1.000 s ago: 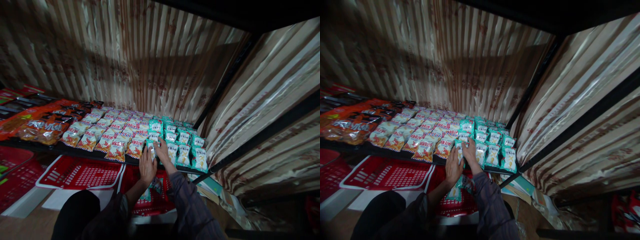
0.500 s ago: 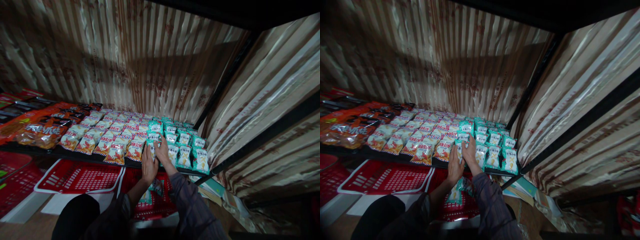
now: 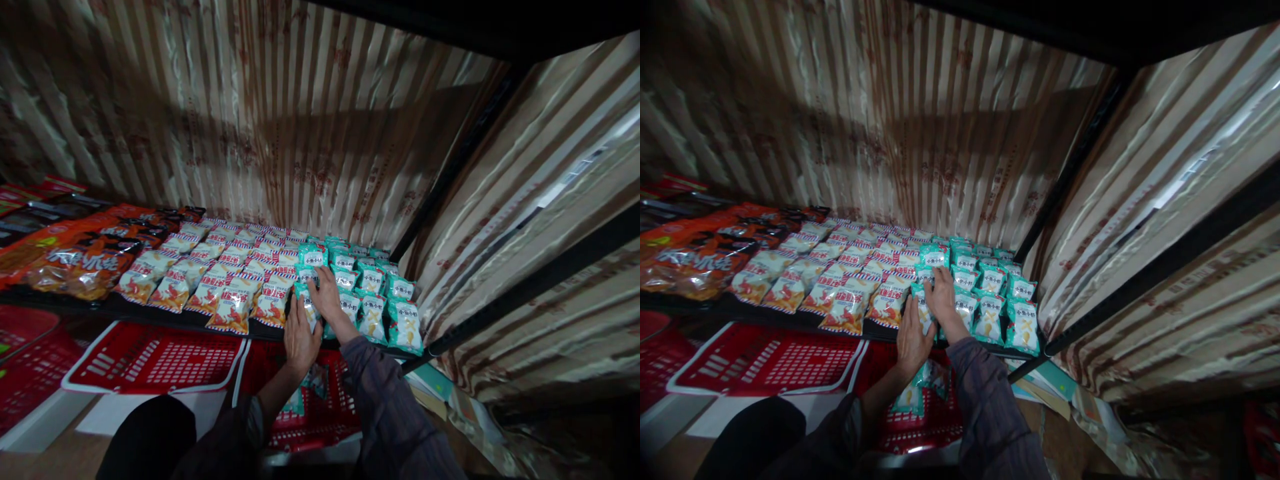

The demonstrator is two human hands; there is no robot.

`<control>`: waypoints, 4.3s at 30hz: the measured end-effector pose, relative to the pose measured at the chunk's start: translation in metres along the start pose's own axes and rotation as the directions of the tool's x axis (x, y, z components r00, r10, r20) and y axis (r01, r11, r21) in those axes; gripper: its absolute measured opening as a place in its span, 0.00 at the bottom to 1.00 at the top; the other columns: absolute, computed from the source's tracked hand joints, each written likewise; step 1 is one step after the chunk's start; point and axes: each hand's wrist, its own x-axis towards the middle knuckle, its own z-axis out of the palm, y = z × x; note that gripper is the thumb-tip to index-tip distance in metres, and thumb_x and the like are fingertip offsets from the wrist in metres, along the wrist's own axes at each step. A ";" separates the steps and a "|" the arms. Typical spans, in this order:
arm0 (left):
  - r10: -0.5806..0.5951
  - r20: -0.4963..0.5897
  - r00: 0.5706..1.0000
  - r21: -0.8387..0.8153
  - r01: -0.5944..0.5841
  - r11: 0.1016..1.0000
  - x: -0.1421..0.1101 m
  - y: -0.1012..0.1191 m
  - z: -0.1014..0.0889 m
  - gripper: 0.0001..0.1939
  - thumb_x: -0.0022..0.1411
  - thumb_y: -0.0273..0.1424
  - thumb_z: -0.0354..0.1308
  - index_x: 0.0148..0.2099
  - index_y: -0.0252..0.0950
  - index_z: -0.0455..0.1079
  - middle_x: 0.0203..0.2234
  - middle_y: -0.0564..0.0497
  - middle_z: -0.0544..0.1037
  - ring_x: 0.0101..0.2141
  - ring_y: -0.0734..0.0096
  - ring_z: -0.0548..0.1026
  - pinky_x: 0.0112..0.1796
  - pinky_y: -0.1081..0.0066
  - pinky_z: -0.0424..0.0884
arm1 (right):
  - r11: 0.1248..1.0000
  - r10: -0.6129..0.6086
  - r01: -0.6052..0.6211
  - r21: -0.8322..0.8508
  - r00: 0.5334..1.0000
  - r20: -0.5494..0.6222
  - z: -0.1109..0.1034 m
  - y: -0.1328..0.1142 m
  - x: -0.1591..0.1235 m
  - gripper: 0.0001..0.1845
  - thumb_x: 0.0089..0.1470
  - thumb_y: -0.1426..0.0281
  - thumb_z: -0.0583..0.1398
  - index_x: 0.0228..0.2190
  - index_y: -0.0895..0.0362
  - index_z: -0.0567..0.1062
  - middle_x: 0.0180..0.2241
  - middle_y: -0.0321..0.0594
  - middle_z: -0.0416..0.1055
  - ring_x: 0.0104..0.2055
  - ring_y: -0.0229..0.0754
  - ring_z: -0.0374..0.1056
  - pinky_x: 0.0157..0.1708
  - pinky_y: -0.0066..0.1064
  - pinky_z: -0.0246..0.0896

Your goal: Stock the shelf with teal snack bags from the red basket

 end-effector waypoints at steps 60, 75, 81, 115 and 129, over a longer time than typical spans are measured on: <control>0.221 -0.078 0.972 0.096 -0.213 0.972 0.013 -0.013 0.001 0.33 0.66 0.36 0.52 0.68 0.31 0.48 0.63 0.32 0.59 0.62 0.49 0.60 0.55 0.54 0.65 | 0.979 -0.040 0.072 -0.190 0.986 0.165 0.007 0.026 0.060 0.25 0.65 0.60 0.47 0.56 0.59 0.70 0.63 0.50 0.59 0.67 0.53 0.50 0.63 0.51 0.48; 0.219 -0.060 0.974 0.095 -0.213 0.972 0.017 -0.013 0.002 0.31 0.66 0.33 0.50 0.68 0.32 0.48 0.65 0.32 0.57 0.64 0.49 0.58 0.55 0.52 0.65 | 0.971 0.065 0.002 -0.239 0.959 0.275 0.017 0.035 0.078 0.21 0.64 0.59 0.50 0.52 0.51 0.73 0.59 0.48 0.67 0.62 0.52 0.60 0.60 0.52 0.52; 0.236 -0.071 0.969 0.086 -0.230 0.969 0.017 -0.013 -0.001 0.35 0.66 0.36 0.52 0.69 0.29 0.46 0.64 0.31 0.56 0.64 0.49 0.56 0.57 0.53 0.63 | 0.971 0.031 0.035 -0.235 0.963 0.268 0.005 0.024 0.074 0.22 0.66 0.61 0.47 0.50 0.53 0.75 0.59 0.48 0.66 0.63 0.52 0.58 0.61 0.52 0.51; 0.099 -0.023 0.995 -0.026 -0.100 0.995 0.006 -0.022 0.008 0.32 0.70 0.38 0.42 0.71 0.32 0.39 0.67 0.30 0.46 0.67 0.49 0.47 0.59 0.47 0.58 | 0.949 0.193 -0.173 0.263 0.980 -0.055 -0.012 -0.019 -0.095 0.36 0.64 0.52 0.40 0.58 0.64 0.64 0.61 0.56 0.62 0.64 0.48 0.57 0.63 0.47 0.52; 0.174 -0.106 0.979 0.067 -0.168 0.984 0.003 -0.014 0.006 0.32 0.69 0.32 0.45 0.71 0.31 0.39 0.65 0.29 0.54 0.65 0.50 0.56 0.55 0.52 0.65 | 0.985 0.000 0.057 -0.164 0.945 0.328 -0.030 -0.008 0.048 0.30 0.68 0.63 0.37 0.49 0.59 0.74 0.54 0.47 0.72 0.60 0.43 0.62 0.61 0.37 0.50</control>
